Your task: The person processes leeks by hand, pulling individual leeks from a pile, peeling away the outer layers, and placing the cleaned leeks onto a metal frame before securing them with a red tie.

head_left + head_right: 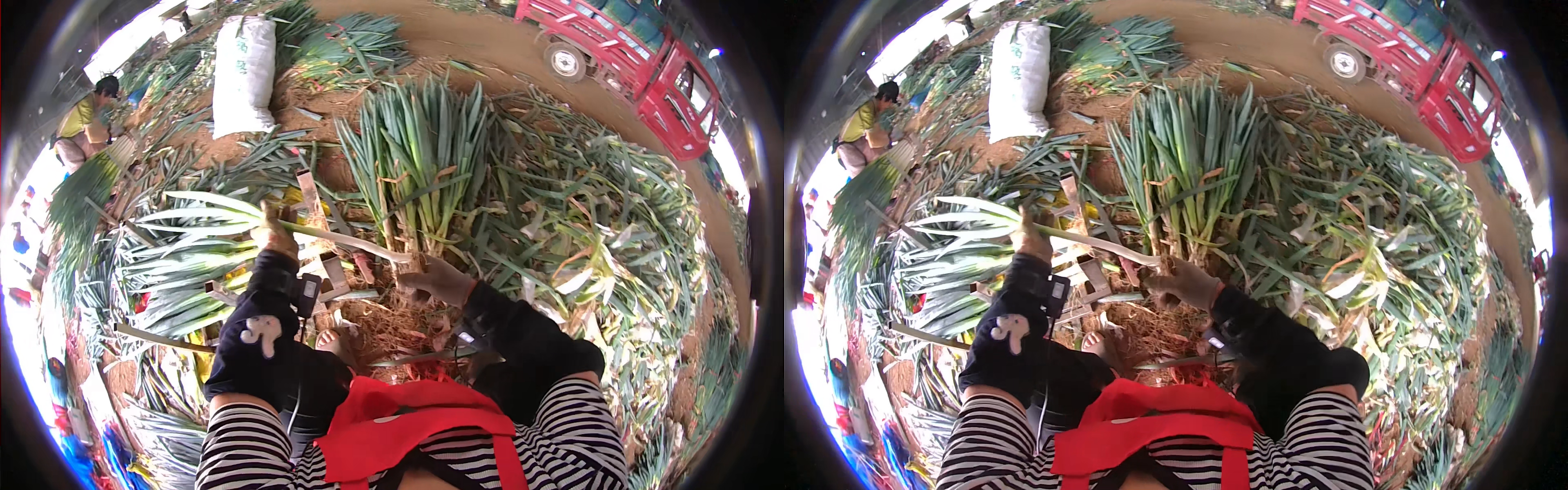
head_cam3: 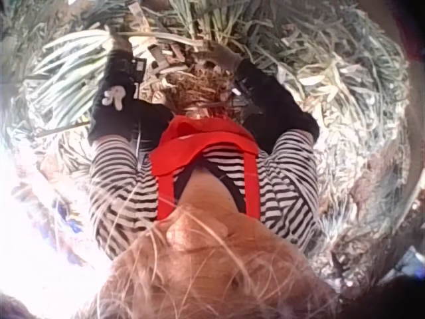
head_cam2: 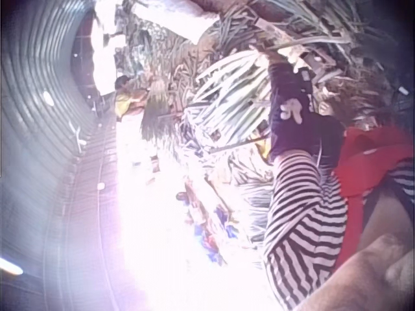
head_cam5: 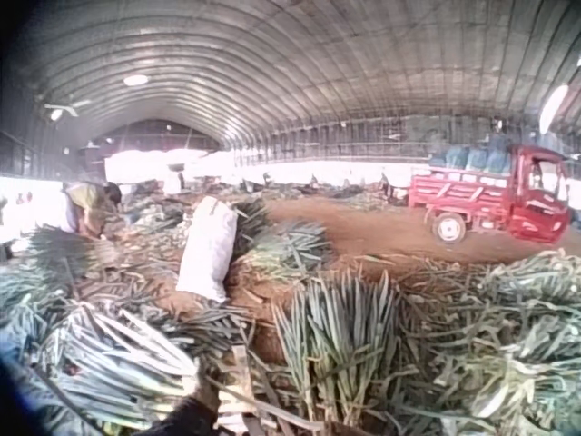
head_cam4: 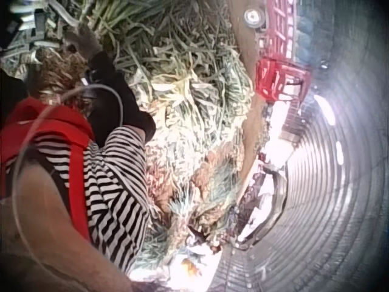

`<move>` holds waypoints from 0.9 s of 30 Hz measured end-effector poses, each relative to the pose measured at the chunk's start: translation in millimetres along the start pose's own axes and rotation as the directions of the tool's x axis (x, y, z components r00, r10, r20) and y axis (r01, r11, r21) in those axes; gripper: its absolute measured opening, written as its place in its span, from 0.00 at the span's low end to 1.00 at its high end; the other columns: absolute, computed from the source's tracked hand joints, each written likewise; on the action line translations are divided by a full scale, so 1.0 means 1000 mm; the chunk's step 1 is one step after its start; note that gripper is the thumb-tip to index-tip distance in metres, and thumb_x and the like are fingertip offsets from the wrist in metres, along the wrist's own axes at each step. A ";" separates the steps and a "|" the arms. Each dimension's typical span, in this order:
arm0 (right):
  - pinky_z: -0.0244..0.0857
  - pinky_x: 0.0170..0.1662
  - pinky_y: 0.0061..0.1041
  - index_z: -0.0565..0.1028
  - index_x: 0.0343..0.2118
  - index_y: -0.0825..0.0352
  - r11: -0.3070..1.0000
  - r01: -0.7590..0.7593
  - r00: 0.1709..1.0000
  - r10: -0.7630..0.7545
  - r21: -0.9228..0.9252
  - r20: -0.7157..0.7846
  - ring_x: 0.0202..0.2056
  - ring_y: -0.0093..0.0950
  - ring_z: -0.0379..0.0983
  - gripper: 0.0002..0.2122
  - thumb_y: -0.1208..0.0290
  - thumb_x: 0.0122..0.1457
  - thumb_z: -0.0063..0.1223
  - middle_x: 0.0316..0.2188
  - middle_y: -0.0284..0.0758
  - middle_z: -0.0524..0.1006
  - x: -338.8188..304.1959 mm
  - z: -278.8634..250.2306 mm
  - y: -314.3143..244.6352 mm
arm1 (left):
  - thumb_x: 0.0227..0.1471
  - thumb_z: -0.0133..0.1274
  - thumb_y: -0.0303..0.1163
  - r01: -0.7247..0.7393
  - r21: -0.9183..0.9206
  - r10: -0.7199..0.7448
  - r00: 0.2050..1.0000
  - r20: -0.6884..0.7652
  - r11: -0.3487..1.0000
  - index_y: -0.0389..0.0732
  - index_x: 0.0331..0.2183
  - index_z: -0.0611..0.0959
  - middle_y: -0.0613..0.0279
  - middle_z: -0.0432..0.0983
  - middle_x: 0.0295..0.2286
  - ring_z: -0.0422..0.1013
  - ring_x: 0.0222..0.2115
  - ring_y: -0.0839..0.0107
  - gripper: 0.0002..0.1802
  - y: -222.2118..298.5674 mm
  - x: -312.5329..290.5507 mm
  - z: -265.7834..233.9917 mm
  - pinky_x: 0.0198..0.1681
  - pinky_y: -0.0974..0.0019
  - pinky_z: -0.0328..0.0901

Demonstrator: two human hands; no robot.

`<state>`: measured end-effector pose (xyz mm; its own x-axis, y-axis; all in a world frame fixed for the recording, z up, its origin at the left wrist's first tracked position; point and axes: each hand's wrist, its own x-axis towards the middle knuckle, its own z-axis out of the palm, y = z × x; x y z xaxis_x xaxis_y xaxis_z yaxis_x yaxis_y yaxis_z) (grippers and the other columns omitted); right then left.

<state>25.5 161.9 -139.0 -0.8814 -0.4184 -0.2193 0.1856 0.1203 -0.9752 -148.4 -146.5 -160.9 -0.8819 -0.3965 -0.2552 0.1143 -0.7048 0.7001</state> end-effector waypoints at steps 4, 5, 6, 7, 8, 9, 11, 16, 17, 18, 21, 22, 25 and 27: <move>0.52 0.17 0.18 0.74 0.35 0.67 0.934 -0.073 0.964 0.156 0.349 -0.215 0.14 0.16 0.60 0.09 0.65 0.61 0.50 0.17 0.26 0.69 0.025 -0.006 0.020 | 0.53 0.55 0.39 0.306 0.187 -0.299 0.952 -0.067 0.933 0.38 0.49 0.67 0.56 0.67 0.45 0.66 0.44 0.61 0.25 -0.019 -0.020 -0.009 0.48 0.59 0.64; 0.52 0.17 0.18 0.75 0.35 0.67 0.939 -0.108 0.957 0.186 0.326 -0.222 0.14 0.16 0.59 0.09 0.65 0.61 0.50 0.17 0.27 0.69 0.030 -0.011 0.024 | 0.53 0.54 0.39 0.372 0.296 -0.375 0.926 -0.046 0.880 0.40 0.51 0.66 0.56 0.64 0.47 0.63 0.47 0.58 0.27 -0.013 -0.023 -0.017 0.51 0.52 0.62; 0.55 0.17 0.18 0.75 0.35 0.67 0.941 -0.141 0.974 0.188 0.309 -0.126 0.15 0.16 0.62 0.10 0.64 0.60 0.51 0.19 0.27 0.70 0.042 -0.004 0.024 | 0.50 0.55 0.43 0.246 0.442 -0.300 0.952 0.055 0.862 0.42 0.54 0.64 0.54 0.60 0.52 0.60 0.50 0.55 0.33 0.002 0.000 -0.058 0.52 0.49 0.59; 0.58 0.18 0.18 0.75 0.35 0.67 0.940 -0.182 0.977 0.206 0.287 -0.054 0.16 0.16 0.64 0.11 0.63 0.59 0.52 0.20 0.28 0.72 0.050 -0.006 0.033 | 0.48 0.56 0.45 0.178 0.529 -0.259 0.962 0.082 0.829 0.44 0.56 0.62 0.53 0.58 0.54 0.57 0.53 0.54 0.37 0.002 0.007 -0.066 0.53 0.47 0.56; 0.66 0.23 0.20 0.75 0.36 0.67 0.984 -0.137 0.989 0.142 0.116 -0.040 0.21 0.19 0.71 0.13 0.61 0.58 0.54 0.23 0.31 0.75 0.058 -0.013 0.065 | 0.46 0.56 0.47 0.113 0.609 -0.232 0.965 0.121 0.785 0.45 0.58 0.60 0.52 0.56 0.56 0.54 0.55 0.52 0.41 -0.006 0.013 -0.068 0.54 0.45 0.53; 0.71 0.30 0.23 0.75 0.39 0.67 0.997 -0.021 1.000 0.022 0.075 -0.007 0.28 0.22 0.76 0.14 0.61 0.56 0.56 0.27 0.33 0.77 0.056 -0.031 0.097 | 0.46 0.56 0.47 0.155 0.651 -0.283 0.954 0.095 0.743 0.46 0.59 0.59 0.53 0.55 0.57 0.52 0.56 0.53 0.42 -0.013 -0.003 -0.046 0.55 0.46 0.51; 0.68 0.29 0.23 0.73 0.46 0.68 0.960 -0.074 0.995 0.088 -0.271 0.041 0.26 0.23 0.73 0.18 0.59 0.59 0.53 0.28 0.33 0.77 0.053 -0.052 0.128 | 0.46 0.56 0.46 0.168 0.753 -0.275 0.961 0.019 0.636 0.46 0.57 0.61 0.56 0.57 0.56 0.51 0.57 0.58 0.39 -0.003 -0.027 -0.019 0.57 0.48 0.47; 0.68 0.37 0.24 0.69 0.53 0.61 0.754 -0.639 0.719 0.514 -0.153 -0.468 0.35 0.23 0.73 0.23 0.56 0.58 0.53 0.39 0.36 0.75 0.050 -0.112 0.189 | 0.52 0.52 0.43 -0.049 0.723 -0.231 0.931 0.283 0.689 0.45 0.49 0.71 0.64 0.64 0.49 0.57 0.53 0.68 0.24 0.003 -0.080 0.051 0.55 0.53 0.50; 0.68 0.39 0.25 0.66 0.55 0.63 0.697 -0.667 0.718 0.507 -0.263 -0.478 0.37 0.24 0.72 0.26 0.53 0.57 0.53 0.42 0.39 0.73 0.051 -0.117 0.195 | 0.55 0.50 0.41 -0.081 0.705 -0.232 0.913 0.336 0.704 0.45 0.49 0.72 0.66 0.65 0.48 0.58 0.51 0.70 0.20 0.000 -0.084 0.058 0.53 0.56 0.53; 0.68 0.41 0.26 0.64 0.56 0.65 0.630 -0.679 0.725 0.497 -0.376 -0.477 0.39 0.25 0.72 0.30 0.51 0.56 0.53 0.45 0.41 0.72 0.056 -0.117 0.191 | 0.55 0.50 0.41 -0.079 0.712 -0.233 0.915 0.330 0.697 0.45 0.49 0.72 0.66 0.65 0.48 0.58 0.51 0.70 0.20 0.000 -0.090 0.062 0.53 0.56 0.53; 0.68 0.44 0.31 0.56 0.59 0.74 0.647 -0.706 0.578 0.291 -0.289 -0.762 0.42 0.31 0.72 0.40 0.44 0.53 0.53 0.49 0.48 0.69 0.087 -0.082 0.169 | 0.58 0.46 0.36 -0.190 0.633 -0.226 0.827 0.515 0.750 0.40 0.47 0.73 0.68 0.68 0.43 0.65 0.45 0.74 0.16 0.008 -0.103 0.070 0.51 0.64 0.58; 0.67 0.45 0.33 0.54 0.59 0.75 0.566 -0.737 0.584 0.259 -0.369 -0.769 0.44 0.34 0.72 0.43 0.43 0.52 0.53 0.48 0.49 0.70 0.089 -0.075 0.175 | 0.58 0.46 0.36 -0.196 0.672 -0.254 0.822 0.510 0.714 0.40 0.46 0.73 0.67 0.68 0.42 0.65 0.45 0.74 0.16 0.003 -0.109 0.076 0.50 0.65 0.59; 0.65 0.48 0.38 0.59 0.57 0.76 0.459 -0.805 0.579 0.471 -0.376 -0.666 0.43 0.38 0.73 0.38 0.47 0.54 0.53 0.42 0.49 0.75 0.101 -0.078 0.138 | 0.59 0.46 0.37 -0.223 0.714 -0.264 0.823 0.503 0.663 0.39 0.44 0.75 0.66 0.69 0.40 0.66 0.44 0.73 0.15 0.006 -0.121 0.080 0.50 0.64 0.60; 0.67 0.41 0.34 0.64 0.49 0.74 0.783 -0.621 0.568 0.483 0.038 -0.666 0.36 0.33 0.72 0.28 0.54 0.55 0.51 0.36 0.43 0.74 0.093 -0.101 0.139 | 0.57 0.48 0.37 -0.254 0.693 -0.248 0.806 0.537 0.675 0.38 0.42 0.76 0.66 0.70 0.39 0.67 0.43 0.73 0.15 0.009 -0.120 0.080 0.49 0.65 0.61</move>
<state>-74.8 230.3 -292.2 -0.7009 0.4200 -0.5765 0.7088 0.3200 -0.6286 -77.8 -58.0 -70.8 -0.9850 0.1711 -0.0210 -0.0156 0.0324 0.9994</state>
